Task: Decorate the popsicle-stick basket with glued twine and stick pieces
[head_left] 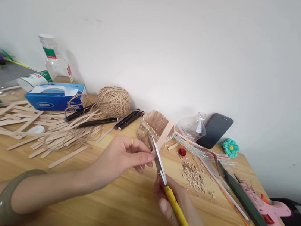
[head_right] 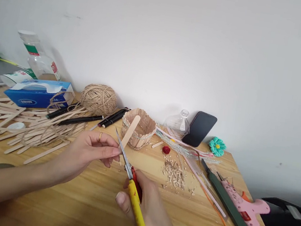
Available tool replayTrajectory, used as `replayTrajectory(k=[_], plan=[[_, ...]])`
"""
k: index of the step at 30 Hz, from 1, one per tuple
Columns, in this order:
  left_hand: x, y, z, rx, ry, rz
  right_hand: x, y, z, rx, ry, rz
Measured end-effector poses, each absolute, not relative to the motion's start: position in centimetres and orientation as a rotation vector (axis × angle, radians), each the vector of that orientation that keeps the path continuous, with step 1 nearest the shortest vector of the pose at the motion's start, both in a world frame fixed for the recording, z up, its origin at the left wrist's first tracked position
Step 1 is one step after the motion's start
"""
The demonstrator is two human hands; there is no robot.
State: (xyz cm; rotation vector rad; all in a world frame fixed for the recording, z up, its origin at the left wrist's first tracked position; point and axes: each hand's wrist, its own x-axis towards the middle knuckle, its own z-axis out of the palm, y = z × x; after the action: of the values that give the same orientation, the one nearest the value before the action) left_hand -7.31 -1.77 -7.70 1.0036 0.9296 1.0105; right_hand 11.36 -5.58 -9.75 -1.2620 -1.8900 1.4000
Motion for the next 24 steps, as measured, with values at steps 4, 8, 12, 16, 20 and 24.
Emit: replayTrajectory(k=[4, 8, 12, 16, 20, 24], plan=[[-7.3, -1.6, -7.5, 1.038, 0.962, 0.96, 11.5, -5.5, -9.4, -1.285, -1.921, 1.411], [-7.4, -1.4, -7.4, 1.058, 0.969, 0.912, 11.6, -5.5, -9.0, -1.289, -1.953, 1.383], [-7.5, -1.2, -7.3, 1.078, 0.978, 0.882, 11.7, -5.7, -8.9, -1.293, -1.948, 1.405], [-7.7, -1.2, -7.2, 1.097, 0.965, 0.866, 11.6, -5.7, -8.8, -1.288, -1.922, 1.445], [-7.8, -1.3, -7.1, 1.099, 0.968, 0.854, 11.6, -5.7, -8.8, -1.252, -1.892, 1.474], [-7.9, -1.2, -7.1, 1.104, 0.971, 0.84, 11.5, -5.6, -8.5, -1.252, -1.878, 1.465]])
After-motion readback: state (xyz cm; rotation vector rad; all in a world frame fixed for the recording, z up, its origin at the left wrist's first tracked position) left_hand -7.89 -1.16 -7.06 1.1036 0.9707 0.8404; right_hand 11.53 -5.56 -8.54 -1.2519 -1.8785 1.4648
